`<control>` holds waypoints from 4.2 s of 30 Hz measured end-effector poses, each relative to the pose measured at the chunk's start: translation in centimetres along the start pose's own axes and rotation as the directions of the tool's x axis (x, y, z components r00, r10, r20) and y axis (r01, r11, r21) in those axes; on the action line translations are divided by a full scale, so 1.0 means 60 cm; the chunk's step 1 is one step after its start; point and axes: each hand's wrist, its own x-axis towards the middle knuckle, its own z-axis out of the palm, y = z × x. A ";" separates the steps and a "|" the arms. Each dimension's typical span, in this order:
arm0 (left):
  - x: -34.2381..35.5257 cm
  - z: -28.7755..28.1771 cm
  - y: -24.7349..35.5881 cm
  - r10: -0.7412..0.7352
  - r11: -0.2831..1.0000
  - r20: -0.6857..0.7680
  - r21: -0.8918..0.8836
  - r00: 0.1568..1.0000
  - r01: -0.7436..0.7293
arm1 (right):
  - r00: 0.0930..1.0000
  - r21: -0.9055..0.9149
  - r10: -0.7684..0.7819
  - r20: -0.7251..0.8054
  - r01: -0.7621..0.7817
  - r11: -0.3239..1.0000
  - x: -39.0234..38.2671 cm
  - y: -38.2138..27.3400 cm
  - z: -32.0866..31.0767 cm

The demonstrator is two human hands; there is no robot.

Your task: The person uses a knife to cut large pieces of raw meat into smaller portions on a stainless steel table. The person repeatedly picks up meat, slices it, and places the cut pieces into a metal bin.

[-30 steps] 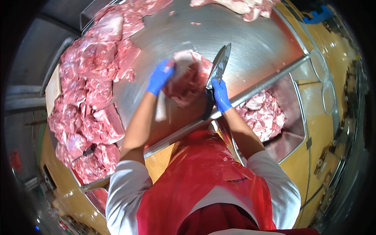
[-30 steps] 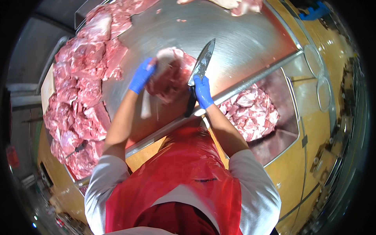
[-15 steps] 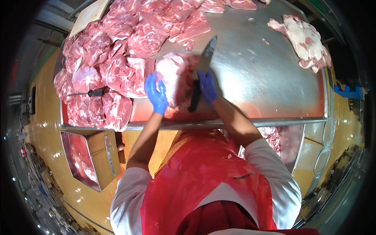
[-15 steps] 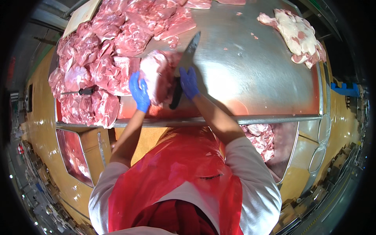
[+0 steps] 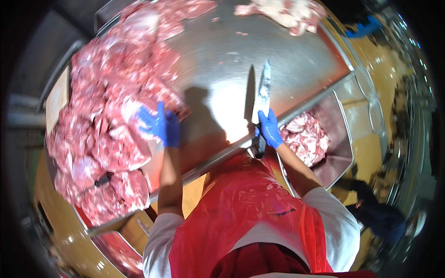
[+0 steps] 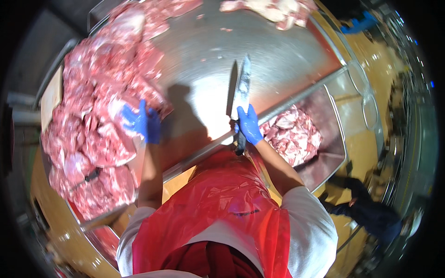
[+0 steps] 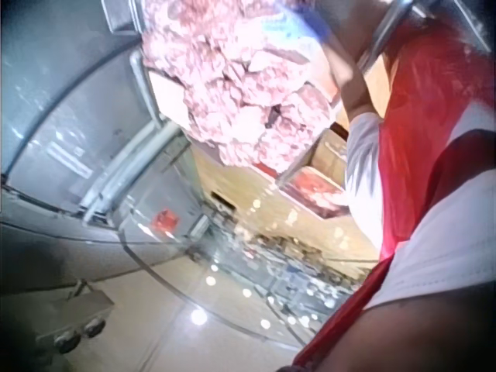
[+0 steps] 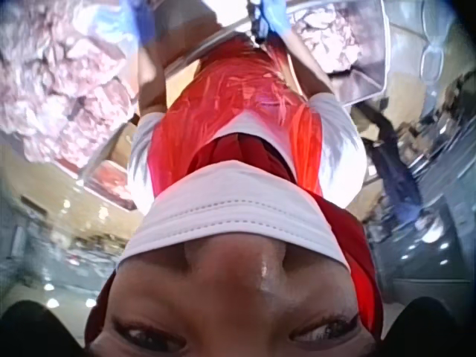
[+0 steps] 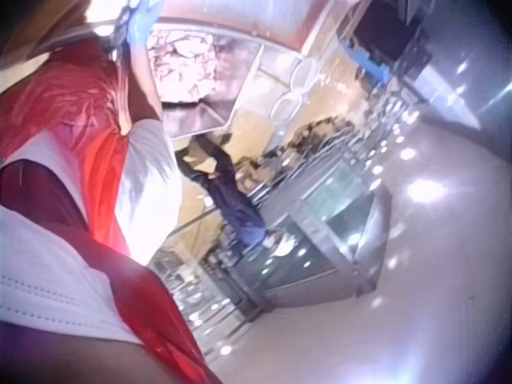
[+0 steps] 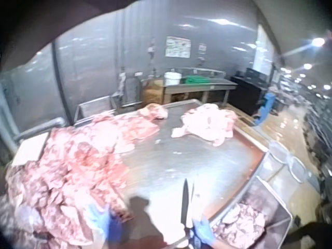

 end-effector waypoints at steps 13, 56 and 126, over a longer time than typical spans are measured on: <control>-0.247 -0.142 0.622 0.957 0.187 0.188 -0.982 0.219 0.025 | 0.858 -0.229 -0.051 -0.511 -0.079 0.970 -0.326 0.126 -0.573; -0.080 0.270 0.864 0.726 0.355 0.683 -0.269 -0.083 0.895 | 0.910 0.340 0.268 -0.315 -0.155 0.927 -0.088 0.356 -0.688; -0.042 0.229 0.474 0.353 -0.813 0.795 0.000 0.493 0.582 | 0.879 -0.441 -0.199 0.433 0.399 0.804 0.616 -0.212 -0.243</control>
